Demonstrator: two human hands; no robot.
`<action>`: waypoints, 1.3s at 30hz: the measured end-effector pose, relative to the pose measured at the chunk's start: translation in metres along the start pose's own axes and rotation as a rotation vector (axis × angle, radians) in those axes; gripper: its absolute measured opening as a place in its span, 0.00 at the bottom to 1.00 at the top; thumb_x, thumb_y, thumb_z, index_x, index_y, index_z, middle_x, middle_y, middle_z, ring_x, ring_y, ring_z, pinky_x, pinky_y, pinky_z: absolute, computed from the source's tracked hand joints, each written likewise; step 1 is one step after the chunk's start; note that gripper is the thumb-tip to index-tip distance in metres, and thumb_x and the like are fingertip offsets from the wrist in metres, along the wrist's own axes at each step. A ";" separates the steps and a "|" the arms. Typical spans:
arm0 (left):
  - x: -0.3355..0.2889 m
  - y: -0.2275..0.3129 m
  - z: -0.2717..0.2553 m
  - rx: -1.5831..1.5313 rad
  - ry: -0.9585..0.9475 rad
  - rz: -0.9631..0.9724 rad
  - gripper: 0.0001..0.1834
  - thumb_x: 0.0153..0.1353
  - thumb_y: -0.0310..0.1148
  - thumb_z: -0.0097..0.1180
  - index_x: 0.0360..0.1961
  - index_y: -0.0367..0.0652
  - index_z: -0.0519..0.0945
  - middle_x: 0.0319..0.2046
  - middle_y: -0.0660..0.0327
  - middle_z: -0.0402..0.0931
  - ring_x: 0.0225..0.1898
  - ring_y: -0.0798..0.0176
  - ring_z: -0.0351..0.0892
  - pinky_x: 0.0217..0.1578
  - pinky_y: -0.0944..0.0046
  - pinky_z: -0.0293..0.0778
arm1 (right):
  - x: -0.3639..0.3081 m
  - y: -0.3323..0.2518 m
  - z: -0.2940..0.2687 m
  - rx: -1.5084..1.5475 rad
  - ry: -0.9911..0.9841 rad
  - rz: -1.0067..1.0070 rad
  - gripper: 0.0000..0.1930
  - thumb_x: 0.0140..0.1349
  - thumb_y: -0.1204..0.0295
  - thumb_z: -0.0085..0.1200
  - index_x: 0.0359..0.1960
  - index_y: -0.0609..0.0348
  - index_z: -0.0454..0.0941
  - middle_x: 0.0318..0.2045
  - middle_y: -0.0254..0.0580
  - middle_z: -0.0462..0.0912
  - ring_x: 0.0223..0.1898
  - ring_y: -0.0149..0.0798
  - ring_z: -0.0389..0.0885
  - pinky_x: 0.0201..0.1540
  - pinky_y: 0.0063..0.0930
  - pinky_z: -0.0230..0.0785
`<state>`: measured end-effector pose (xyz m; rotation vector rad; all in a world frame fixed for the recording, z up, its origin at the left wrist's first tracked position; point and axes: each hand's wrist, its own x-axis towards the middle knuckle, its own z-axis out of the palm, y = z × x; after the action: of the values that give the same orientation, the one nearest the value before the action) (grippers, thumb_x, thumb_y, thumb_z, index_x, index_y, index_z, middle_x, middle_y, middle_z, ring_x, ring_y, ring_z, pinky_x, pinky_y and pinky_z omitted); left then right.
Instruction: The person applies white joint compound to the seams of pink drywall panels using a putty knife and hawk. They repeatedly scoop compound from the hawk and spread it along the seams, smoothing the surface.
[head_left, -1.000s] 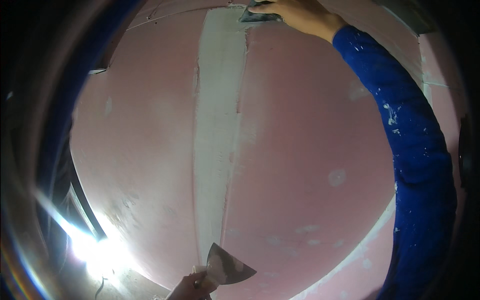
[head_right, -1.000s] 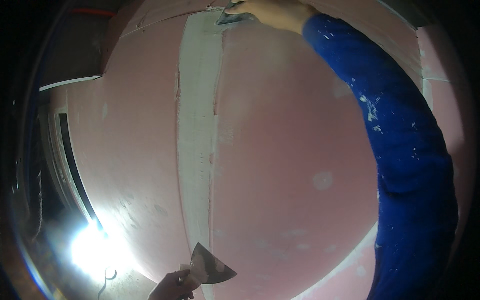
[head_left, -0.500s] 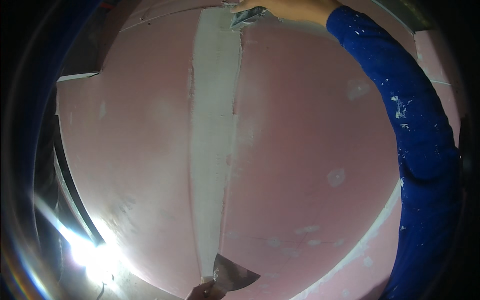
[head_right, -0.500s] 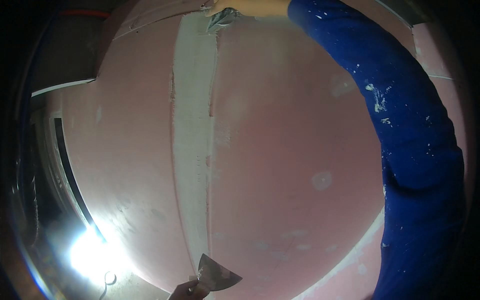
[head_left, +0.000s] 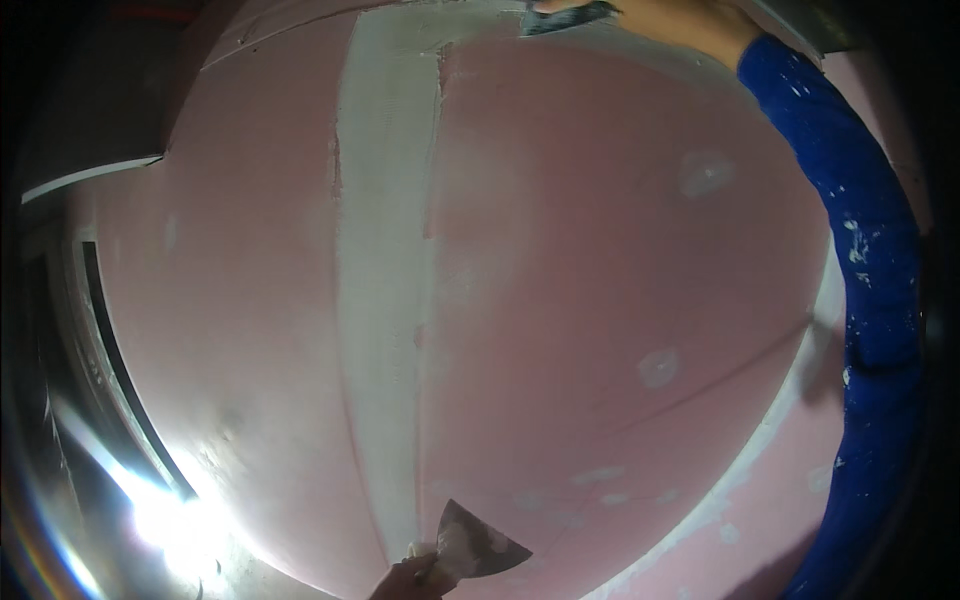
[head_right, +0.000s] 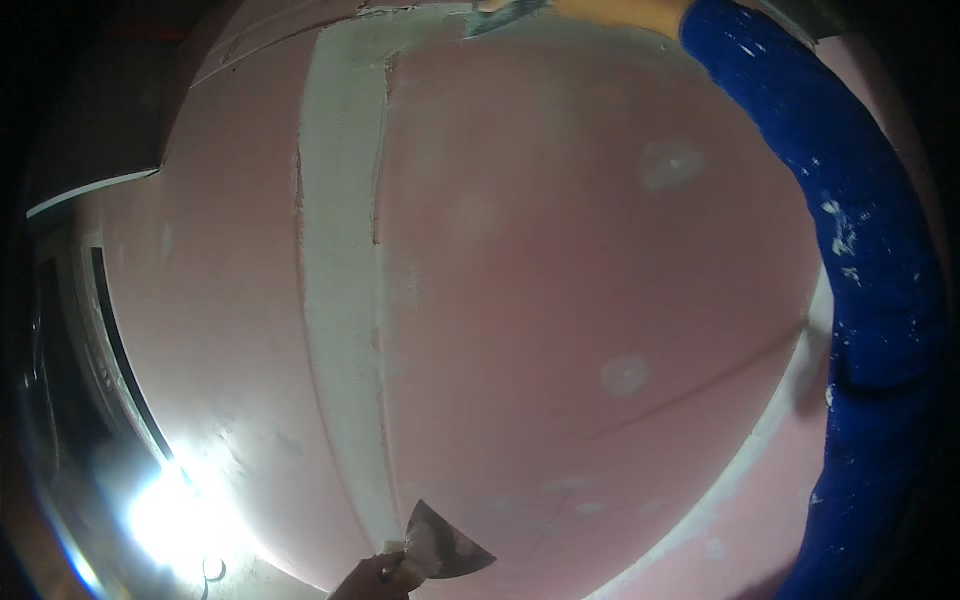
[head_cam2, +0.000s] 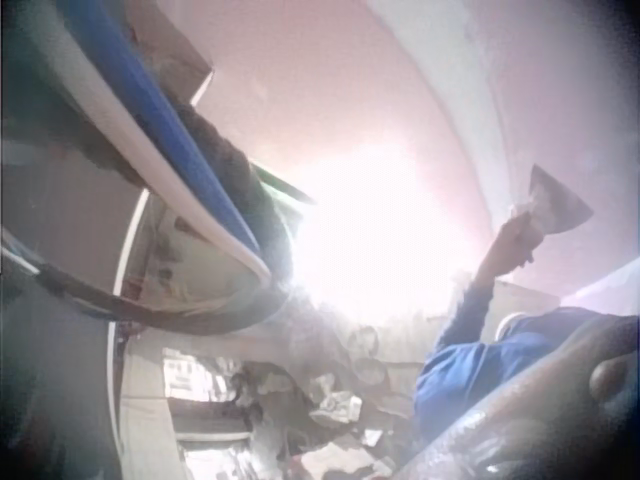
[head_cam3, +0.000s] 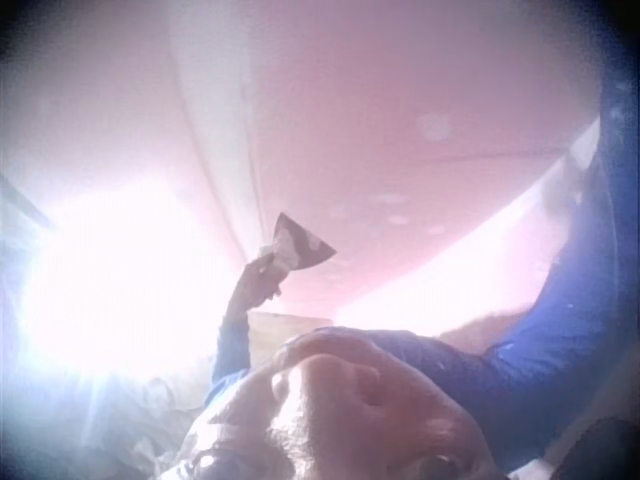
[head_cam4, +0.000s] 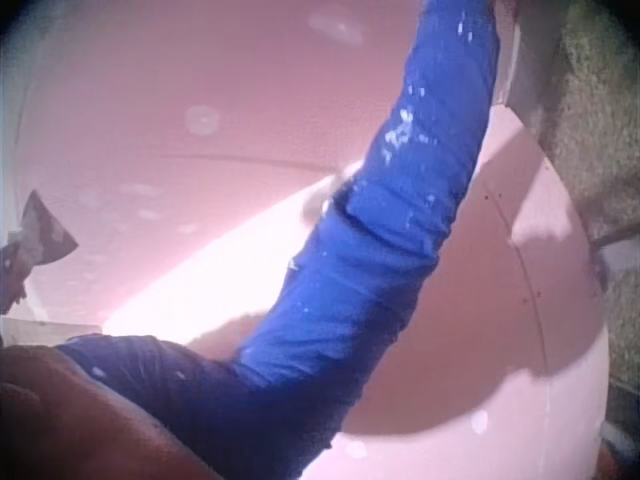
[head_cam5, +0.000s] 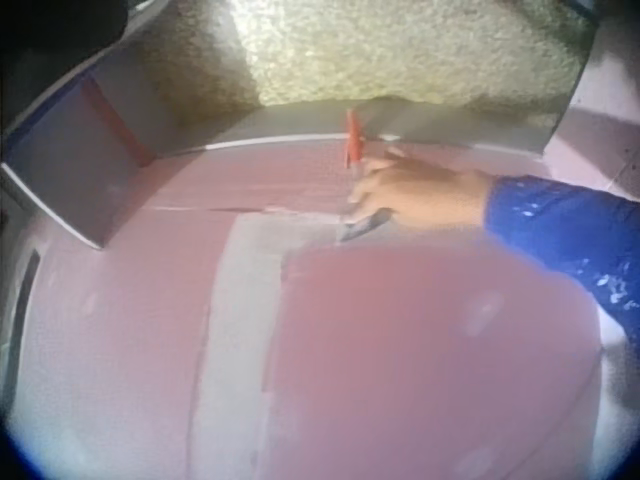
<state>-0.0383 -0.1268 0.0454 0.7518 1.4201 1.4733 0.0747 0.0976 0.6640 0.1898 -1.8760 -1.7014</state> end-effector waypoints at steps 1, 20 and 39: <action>-0.003 -0.001 -0.001 0.073 0.003 0.021 0.22 0.71 0.45 0.52 0.58 0.42 0.76 0.24 0.58 0.81 0.16 0.68 0.77 0.13 0.71 0.69 | -0.013 0.004 -0.003 -0.018 -0.050 0.065 0.24 0.62 0.82 0.53 0.56 0.39 0.84 0.59 0.35 0.81 0.61 0.42 0.71 0.71 0.47 0.53; -0.035 -0.045 0.009 0.079 0.107 0.052 0.27 0.62 0.33 0.66 0.60 0.37 0.74 0.33 0.59 0.82 0.23 0.70 0.80 0.18 0.70 0.75 | 0.065 -0.026 0.033 -0.062 0.238 0.019 0.24 0.60 0.82 0.52 0.58 0.50 0.81 0.53 0.40 0.80 0.59 0.46 0.71 0.70 0.55 0.53; -0.038 -0.047 -0.008 0.021 0.070 0.152 0.35 0.62 0.28 0.63 0.70 0.40 0.65 0.39 0.56 0.83 0.25 0.67 0.81 0.20 0.70 0.77 | 0.098 -0.048 -0.015 0.045 0.077 -0.107 0.23 0.58 0.83 0.51 0.51 0.45 0.86 0.54 0.37 0.84 0.60 0.44 0.73 0.67 0.48 0.58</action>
<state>-0.0216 -0.1695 0.0050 0.8444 1.4597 1.6165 -0.0105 0.0292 0.6505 0.3743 -1.8778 -1.6976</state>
